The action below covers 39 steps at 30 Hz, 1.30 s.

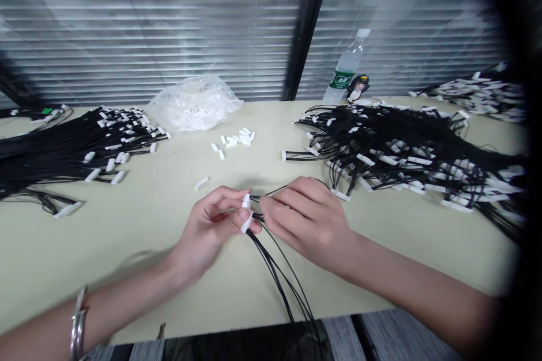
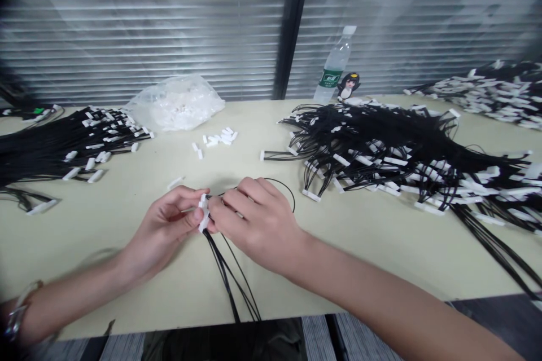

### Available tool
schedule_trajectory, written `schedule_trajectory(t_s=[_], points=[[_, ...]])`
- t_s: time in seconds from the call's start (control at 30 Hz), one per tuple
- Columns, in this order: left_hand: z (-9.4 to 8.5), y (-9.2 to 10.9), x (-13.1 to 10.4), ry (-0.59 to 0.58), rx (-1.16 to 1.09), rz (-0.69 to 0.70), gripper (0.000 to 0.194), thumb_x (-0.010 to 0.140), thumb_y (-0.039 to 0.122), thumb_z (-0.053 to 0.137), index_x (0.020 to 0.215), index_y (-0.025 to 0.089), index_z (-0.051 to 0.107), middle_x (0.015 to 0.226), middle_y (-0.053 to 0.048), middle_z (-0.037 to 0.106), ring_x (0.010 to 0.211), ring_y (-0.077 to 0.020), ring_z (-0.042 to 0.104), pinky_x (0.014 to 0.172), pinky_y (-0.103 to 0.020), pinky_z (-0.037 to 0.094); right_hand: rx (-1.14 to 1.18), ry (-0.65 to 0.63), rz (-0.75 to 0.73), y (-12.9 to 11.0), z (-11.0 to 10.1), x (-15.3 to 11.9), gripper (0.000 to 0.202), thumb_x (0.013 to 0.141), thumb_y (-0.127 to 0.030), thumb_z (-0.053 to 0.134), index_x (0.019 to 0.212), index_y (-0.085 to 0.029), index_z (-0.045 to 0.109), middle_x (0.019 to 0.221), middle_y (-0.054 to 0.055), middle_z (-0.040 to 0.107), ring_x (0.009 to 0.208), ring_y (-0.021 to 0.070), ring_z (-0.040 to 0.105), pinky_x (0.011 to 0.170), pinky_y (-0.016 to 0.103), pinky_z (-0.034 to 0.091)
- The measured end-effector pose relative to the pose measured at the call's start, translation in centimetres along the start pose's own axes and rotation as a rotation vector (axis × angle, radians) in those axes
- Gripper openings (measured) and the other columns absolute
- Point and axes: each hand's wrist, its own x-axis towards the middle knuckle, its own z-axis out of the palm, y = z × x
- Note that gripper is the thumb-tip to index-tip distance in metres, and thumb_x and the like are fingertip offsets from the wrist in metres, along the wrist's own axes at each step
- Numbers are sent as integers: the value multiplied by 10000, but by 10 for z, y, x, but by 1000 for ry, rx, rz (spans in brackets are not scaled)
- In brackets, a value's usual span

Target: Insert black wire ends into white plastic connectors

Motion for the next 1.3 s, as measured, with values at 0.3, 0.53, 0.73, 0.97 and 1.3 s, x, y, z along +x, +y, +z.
schedule_trajectory(t_s=[0.3,0.53,0.73,0.97,1.3], points=[[-5,5,4,37,-151,-98,187,786,155,601,958,226,581,712,23,632,673,-102,626,667,-214,512,-15,40,-87,5,-8,4,331,745,-155,616,1066,-234,596,1016,19,605,937,168,500,793,334,403],[-13,7,7,24,-191,-106,201,805,150,574,988,231,565,706,24,623,640,-80,610,629,-186,532,7,18,-210,12,-6,0,255,755,-177,643,987,-282,627,1017,-39,622,965,141,496,862,364,372],[-10,8,8,29,-144,-103,213,791,206,600,997,219,550,761,-22,646,725,-145,647,648,-218,519,468,56,157,20,-10,9,156,819,-154,568,929,-239,639,867,8,647,875,142,551,756,325,449],[-13,6,10,127,-117,-104,211,756,224,640,945,216,547,766,-19,641,785,-169,648,637,-220,502,957,319,779,98,-21,3,274,908,-250,353,1025,-150,580,999,112,610,905,177,598,677,307,450],[-7,8,5,88,-42,-116,169,764,217,630,903,205,536,776,-17,659,811,-196,658,768,-324,490,601,225,682,39,-14,10,180,863,-197,480,1027,-196,555,752,3,610,550,69,463,484,231,362]])
